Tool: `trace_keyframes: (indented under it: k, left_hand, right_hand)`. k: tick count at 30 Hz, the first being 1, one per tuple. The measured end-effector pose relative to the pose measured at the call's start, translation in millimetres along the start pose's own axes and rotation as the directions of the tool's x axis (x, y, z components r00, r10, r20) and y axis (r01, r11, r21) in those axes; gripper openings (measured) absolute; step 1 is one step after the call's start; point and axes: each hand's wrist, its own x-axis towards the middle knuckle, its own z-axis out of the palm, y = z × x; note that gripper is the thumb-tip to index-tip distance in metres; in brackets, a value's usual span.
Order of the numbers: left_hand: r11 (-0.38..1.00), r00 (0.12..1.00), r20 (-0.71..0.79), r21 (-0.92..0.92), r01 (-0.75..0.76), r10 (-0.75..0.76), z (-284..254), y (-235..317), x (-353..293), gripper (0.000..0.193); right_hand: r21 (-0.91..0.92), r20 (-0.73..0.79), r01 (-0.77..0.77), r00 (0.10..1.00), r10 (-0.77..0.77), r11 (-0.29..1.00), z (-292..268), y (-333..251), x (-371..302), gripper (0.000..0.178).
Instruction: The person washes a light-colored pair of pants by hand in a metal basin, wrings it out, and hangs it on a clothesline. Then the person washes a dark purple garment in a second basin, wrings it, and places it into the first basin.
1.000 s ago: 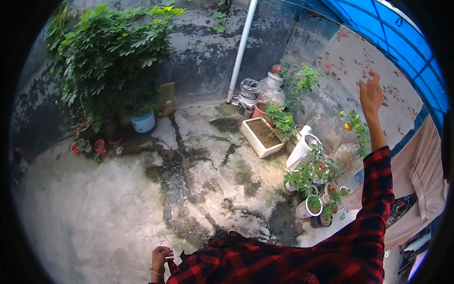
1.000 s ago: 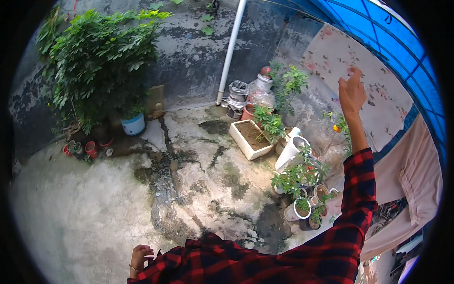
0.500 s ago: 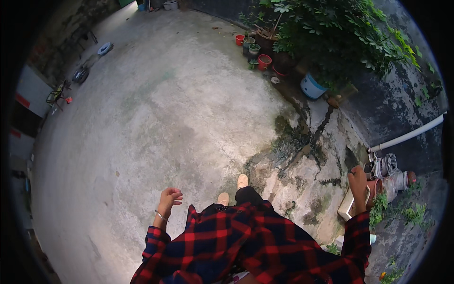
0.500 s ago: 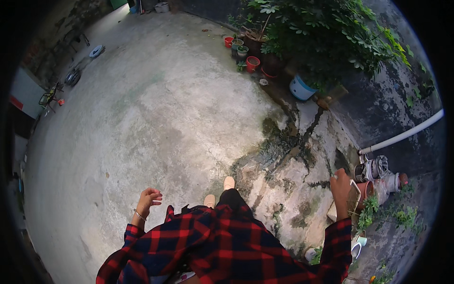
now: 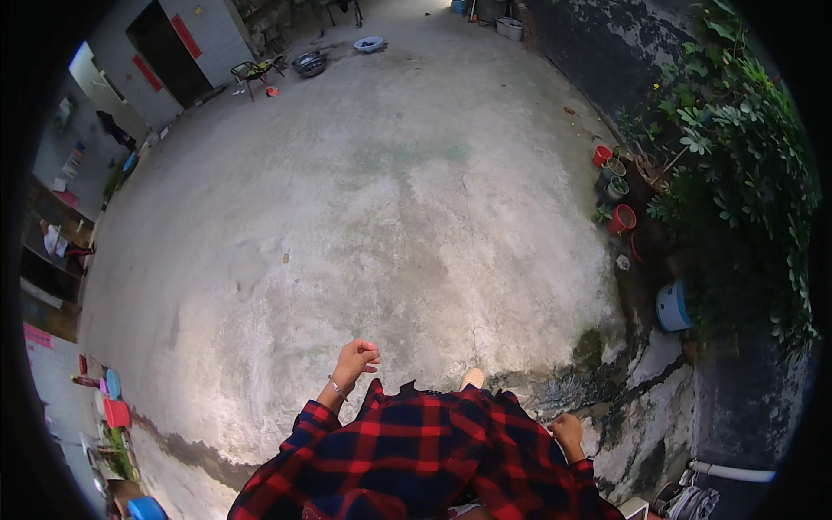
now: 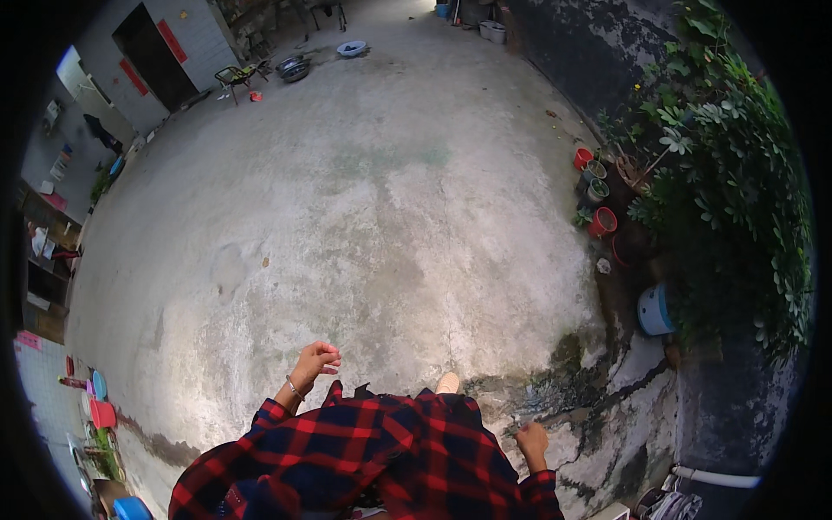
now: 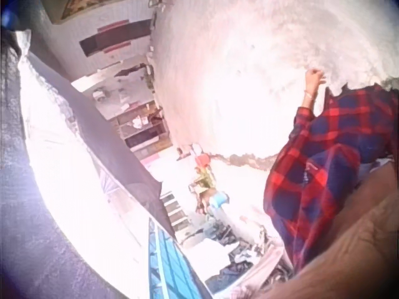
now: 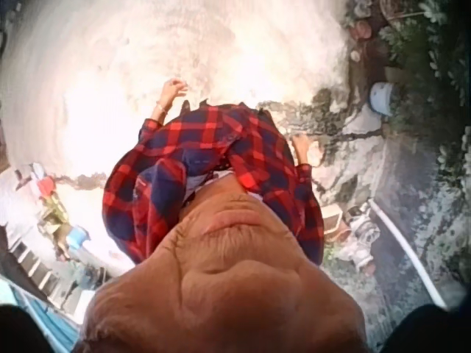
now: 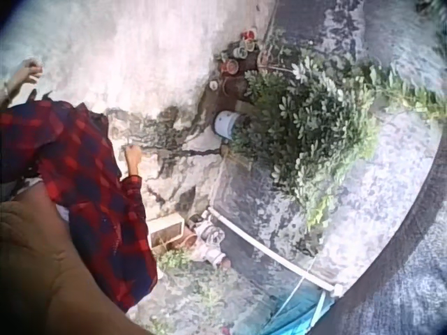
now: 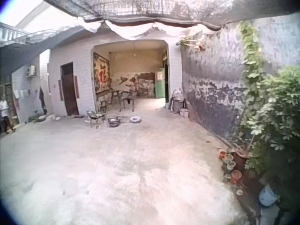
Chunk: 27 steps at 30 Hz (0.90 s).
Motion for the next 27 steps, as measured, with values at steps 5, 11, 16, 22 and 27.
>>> trace_keyframes:
  k: [5,11,16,22,27]
  left_hand:
    - [0.989,0.996,-0.086,-0.145,-0.019,0.006,14,12,1,0.011]
    - [0.966,0.957,-0.283,-0.256,-0.02,-0.055,-17,11,26,0.007]
    - [0.938,0.918,-0.393,-0.336,-0.083,-0.06,-66,41,78,0.006]
    - [0.927,0.904,-0.423,-0.358,-0.11,-0.056,-144,135,156,0.01]
    - [0.934,0.914,-0.405,-0.335,-0.124,-0.024,-188,202,228,0.011]
  right_hand:
    - [-0.066,0.009,0.158,0.987,-0.158,0.985,-35,-45,51,0.02]
    - [-0.095,0.042,0.321,0.947,-0.319,0.942,-81,-195,119,0.014]
    - [0.034,0.064,0.458,0.886,-0.46,0.888,-70,-355,191,0.011]
    - [0.127,0.054,0.547,0.829,-0.557,0.827,-73,-553,213,0.012]
    - [0.128,0.032,0.592,0.8,-0.6,0.796,-89,-662,230,0.011]
